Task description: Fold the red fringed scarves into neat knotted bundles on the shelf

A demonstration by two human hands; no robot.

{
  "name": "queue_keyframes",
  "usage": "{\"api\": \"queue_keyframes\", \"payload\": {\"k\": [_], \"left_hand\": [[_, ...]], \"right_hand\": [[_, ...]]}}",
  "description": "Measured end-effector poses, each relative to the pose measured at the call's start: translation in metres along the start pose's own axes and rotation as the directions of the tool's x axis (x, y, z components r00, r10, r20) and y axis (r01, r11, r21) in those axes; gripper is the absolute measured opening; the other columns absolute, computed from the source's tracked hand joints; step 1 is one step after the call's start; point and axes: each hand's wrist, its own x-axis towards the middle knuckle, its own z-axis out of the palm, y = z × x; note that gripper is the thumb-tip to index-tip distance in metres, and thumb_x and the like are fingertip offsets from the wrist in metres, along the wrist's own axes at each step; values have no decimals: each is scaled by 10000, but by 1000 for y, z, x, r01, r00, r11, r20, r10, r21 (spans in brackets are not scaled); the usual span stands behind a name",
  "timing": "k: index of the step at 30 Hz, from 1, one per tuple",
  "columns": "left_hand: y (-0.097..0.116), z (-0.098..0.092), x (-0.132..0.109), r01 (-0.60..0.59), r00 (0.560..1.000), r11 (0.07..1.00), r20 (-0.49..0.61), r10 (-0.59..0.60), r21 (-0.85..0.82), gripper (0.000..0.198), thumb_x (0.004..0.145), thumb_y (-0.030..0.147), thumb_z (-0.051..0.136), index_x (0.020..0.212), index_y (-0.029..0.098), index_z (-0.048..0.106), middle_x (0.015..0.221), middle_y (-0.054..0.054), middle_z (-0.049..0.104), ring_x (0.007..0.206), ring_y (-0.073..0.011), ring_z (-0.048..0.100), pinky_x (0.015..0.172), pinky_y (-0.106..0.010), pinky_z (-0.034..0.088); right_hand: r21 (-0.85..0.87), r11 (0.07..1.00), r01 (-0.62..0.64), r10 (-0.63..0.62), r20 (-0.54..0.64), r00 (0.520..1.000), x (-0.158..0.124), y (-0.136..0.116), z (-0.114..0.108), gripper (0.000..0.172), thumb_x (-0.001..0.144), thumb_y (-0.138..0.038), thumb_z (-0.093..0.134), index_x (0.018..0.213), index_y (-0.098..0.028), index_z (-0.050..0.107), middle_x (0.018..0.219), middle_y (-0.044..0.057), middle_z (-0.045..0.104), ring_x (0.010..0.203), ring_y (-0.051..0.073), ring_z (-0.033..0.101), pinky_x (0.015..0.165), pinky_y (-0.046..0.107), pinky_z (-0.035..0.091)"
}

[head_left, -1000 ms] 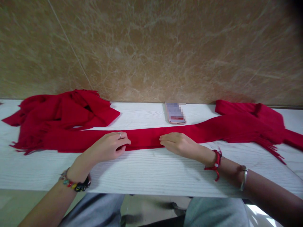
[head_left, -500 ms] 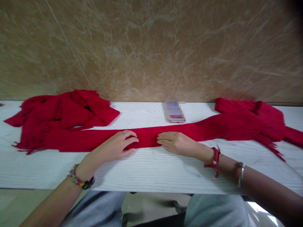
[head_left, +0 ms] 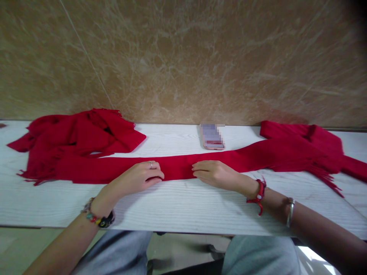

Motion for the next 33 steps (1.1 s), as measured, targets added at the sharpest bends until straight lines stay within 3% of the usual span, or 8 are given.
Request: {"api": "queue_keyframes", "payload": {"k": [3,10,14,17,19,22,27,33], "left_hand": [[-2,2,0,-13,999,1000,53,14,-23,170,846,188,467,841,185,636,844,-13,604,784,-114,536,741,-212,410],[0,2,3,-2,999,999,37,4,-42,194,856,222,450,836,188,639,853,-15,600,803,-122,537,770,-236,404],[0,7,5,95,995,995,-1,-95,5,265,890,245,373,1006,171,600,1106,-62,557,1008,-147,507,908,-267,365],[-3,15,4,149,987,986,48,-153,80,380,899,282,339,1255,178,421,1331,-69,408,1220,-178,350,1014,-325,268],[-4,20,2,175,977,977,103,-188,124,452,907,312,299,1341,182,283,1398,-58,315,1285,-185,246,1047,-361,208],[-5,25,-1,207,960,962,155,-235,181,493,911,348,245,1368,165,214,1426,-55,247,1311,-186,181,1063,-377,160],[-4,23,-2,279,928,931,185,-325,234,540,902,387,216,1376,129,185,1439,-70,188,1320,-189,150,1064,-363,154],[-4,20,0,360,891,905,204,-406,227,606,878,449,245,1386,133,146,1445,-73,148,1323,-220,124,1058,-390,171]], "right_hand": [[8,1000,11,-11,21,1000,-1,1,1,284,887,-171,361,926,-106,635,942,87,668,938,163,595,818,298,509],[99,994,-46,33,131,991,2,0,-3,257,864,-210,426,1027,-140,612,1117,86,598,1124,189,480,965,364,403],[205,975,-90,42,229,972,3,0,-9,294,877,-246,409,1127,-181,550,1232,69,515,1209,177,383,1022,394,321],[231,960,-157,109,206,972,5,1,-8,281,888,-235,378,1097,-172,555,1225,82,516,1206,165,385,1017,386,324],[189,953,-237,206,169,964,10,0,-3,304,889,-271,374,1127,-159,526,1252,105,492,1219,181,371,1027,418,296],[97,934,-343,327,149,933,23,-5,8,451,884,-372,361,1264,-131,398,1347,136,379,1273,228,277,1037,477,237],[44,933,-356,330,288,899,41,-16,21,567,891,-453,275,1339,-105,292,1385,142,311,1289,257,231,1031,501,213],[-126,906,-403,422,291,859,9,-3,14,533,903,-397,253,1347,-104,280,1397,131,282,1276,260,262,1011,477,260]]}}
